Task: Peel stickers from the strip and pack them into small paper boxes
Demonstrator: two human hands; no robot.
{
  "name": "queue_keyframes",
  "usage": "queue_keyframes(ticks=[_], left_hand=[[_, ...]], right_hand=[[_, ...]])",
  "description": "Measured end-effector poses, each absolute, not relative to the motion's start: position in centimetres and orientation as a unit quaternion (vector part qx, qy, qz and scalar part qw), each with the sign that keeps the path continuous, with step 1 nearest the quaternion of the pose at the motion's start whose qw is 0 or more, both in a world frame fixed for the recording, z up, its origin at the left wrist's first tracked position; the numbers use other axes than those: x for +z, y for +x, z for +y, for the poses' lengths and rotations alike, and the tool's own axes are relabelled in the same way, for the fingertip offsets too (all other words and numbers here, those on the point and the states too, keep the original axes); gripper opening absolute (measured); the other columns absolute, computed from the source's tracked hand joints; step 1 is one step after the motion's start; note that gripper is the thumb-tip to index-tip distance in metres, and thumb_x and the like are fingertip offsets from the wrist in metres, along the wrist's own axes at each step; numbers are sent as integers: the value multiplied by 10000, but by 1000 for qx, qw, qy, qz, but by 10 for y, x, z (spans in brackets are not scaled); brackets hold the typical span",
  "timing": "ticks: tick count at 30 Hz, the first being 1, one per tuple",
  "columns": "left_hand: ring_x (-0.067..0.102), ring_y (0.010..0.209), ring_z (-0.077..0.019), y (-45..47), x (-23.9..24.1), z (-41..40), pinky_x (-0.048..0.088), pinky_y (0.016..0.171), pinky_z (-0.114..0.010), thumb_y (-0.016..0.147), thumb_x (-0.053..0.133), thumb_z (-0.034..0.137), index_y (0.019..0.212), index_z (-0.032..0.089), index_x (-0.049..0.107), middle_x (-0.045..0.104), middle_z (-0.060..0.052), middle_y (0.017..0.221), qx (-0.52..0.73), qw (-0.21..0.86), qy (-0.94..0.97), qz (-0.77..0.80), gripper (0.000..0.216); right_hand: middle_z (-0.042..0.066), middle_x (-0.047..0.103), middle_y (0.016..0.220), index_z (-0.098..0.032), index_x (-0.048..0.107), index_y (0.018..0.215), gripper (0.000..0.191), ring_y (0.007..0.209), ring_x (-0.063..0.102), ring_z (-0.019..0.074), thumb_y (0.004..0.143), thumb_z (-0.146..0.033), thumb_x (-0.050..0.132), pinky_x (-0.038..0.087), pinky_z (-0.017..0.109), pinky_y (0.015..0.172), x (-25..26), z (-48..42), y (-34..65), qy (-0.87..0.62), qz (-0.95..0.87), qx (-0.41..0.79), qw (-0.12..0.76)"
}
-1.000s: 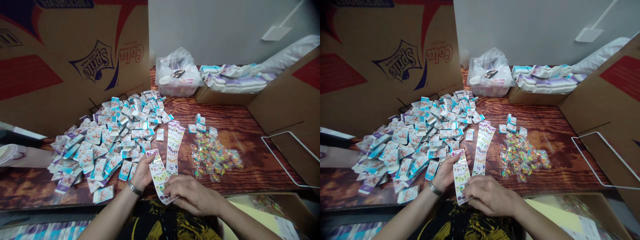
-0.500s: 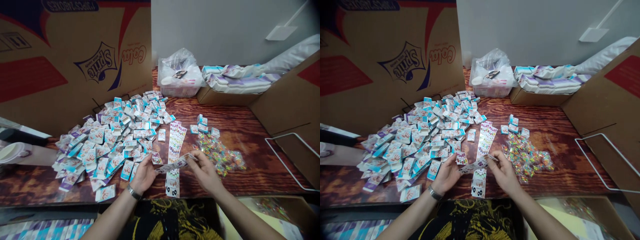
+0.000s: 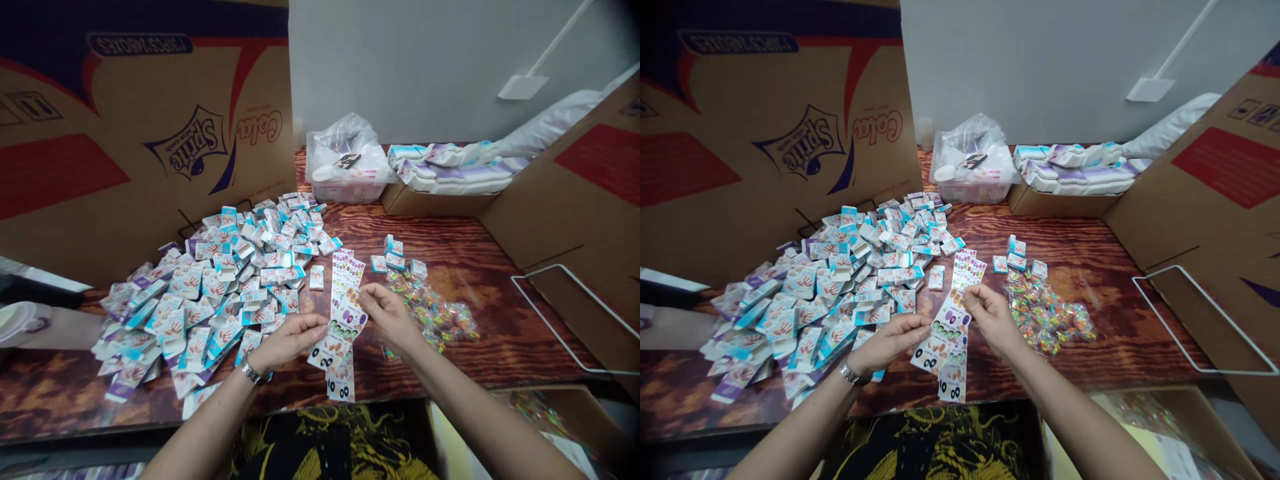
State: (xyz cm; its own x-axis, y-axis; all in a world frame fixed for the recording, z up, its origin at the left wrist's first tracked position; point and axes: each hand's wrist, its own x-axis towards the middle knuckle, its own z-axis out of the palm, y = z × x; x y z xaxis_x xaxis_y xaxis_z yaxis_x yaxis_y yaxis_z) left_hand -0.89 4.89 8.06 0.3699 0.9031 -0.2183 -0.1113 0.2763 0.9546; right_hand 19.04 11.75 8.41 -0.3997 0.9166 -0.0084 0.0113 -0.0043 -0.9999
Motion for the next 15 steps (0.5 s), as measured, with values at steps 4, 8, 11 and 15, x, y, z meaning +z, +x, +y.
queue_keyframes(ticks=[4, 8, 11, 15], left_hand=[[552, 727, -132, -11, 74, 44, 411, 686, -232, 805, 620, 394, 969, 185, 687, 646, -60, 858, 375, 719, 442, 383, 274], [602, 790, -152, -15, 65, 39, 448, 712, -246, 825, 588, 413, 1041, 209, 670, 663, -81, 941, 387, 754, 373, 378, 308], [611, 827, -153, -17, 65, 37, 455, 753, -253, 811, 621, 347, 1028, 208, 672, 663, -81, 982, 381, 751, 388, 375, 263], [607, 914, -179, -14, 75, 40, 449, 816, -289, 821, 607, 292, 1082, 210, 645, 654, -88, 1048, 365, 714, 470, 370, 277]], right_hand=[[-10, 538, 683, -177, 556, 798, 334, 586, 481, 117, 796, -504, 626, 415, 228, 545, 83, 119, 189, -387, -532, 653, 376], [-6, 541, 697, -176, 553, 787, 371, 591, 483, 116, 733, -519, 683, 427, 232, 553, 85, 118, 187, -391, -487, 686, 373], [-11, 532, 689, -174, 544, 776, 379, 573, 476, 108, 714, -512, 703, 420, 228, 547, 85, 120, 187, -390, -467, 702, 370], [-19, 526, 686, -172, 546, 783, 327, 575, 471, 99, 775, -477, 663, 408, 219, 550, 82, 119, 186, -370, -487, 696, 376]])
